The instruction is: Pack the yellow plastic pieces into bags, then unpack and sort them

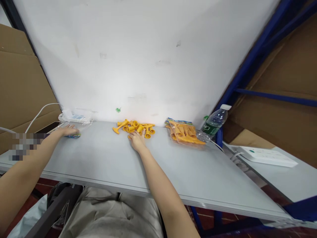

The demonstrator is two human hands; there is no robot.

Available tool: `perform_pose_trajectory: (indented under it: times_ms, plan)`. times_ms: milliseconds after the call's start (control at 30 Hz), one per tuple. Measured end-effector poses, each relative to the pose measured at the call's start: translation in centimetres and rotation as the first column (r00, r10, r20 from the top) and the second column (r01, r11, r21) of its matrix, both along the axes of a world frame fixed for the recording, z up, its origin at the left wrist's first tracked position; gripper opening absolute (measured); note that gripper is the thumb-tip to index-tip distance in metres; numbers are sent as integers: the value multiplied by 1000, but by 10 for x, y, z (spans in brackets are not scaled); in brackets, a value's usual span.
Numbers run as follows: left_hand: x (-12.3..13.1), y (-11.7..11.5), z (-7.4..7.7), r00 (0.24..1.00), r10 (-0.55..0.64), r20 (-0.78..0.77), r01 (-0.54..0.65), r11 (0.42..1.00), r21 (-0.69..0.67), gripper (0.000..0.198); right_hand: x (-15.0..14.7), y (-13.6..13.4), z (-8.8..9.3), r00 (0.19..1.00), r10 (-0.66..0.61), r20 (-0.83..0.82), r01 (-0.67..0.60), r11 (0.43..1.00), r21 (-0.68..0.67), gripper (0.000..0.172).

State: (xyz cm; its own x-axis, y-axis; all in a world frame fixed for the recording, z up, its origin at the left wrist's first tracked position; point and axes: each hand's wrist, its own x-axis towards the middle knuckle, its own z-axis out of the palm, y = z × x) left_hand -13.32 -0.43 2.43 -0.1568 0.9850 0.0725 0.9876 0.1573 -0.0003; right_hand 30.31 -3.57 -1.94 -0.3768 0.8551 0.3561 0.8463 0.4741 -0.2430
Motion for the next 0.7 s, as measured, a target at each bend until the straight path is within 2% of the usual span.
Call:
perform_pose_trajectory:
  times_ms: [100, 233, 367, 433, 500, 567, 600, 633, 700]
  plan:
    - [20, -1, -1, 998, 39, -42, -45, 990, -135, 61, 1, 2, 0, 1000, -16, 11, 17, 1000, -10, 32]
    - [39, -2, -12, 998, -29, -64, 23, 996, -87, 59, 3, 6, -3, 999, -37, 2, 37, 999, 25, 32]
    - [45, 1, -24, 999, -37, -38, 36, 999, -30, 55, 6, 8, -6, 994, -94, -59, 96, 995, 23, 30]
    - [47, 3, -28, 999, -27, -18, 27, 1000, 2, 55, 7, 9, -5, 984, -114, -140, 119, 992, 28, 28]
    - [49, 3, -29, 1000, -13, -8, 13, 999, 35, 55, 10, 10, -3, 947, -108, -301, 137, 988, 75, 26]
    - [51, 3, -29, 1000, -4, -12, 5, 998, 63, 54, 15, 14, 0, 832, -88, -547, 194, 971, 138, 26]
    - [52, 2, -28, 1000, -2, -19, 4, 998, 69, 53, 20, 16, 2, 727, -87, -681, 251, 957, 146, 27]
    - [52, 2, -28, 1000, -2, -29, 4, 997, 73, 53, 27, 19, 4, 590, -96, -802, 321, 939, 123, 29]
    - [53, 1, -28, 999, -2, -52, 6, 997, 73, 53, 43, 25, 8, 245, -164, -956, 455, 890, -36, 31]
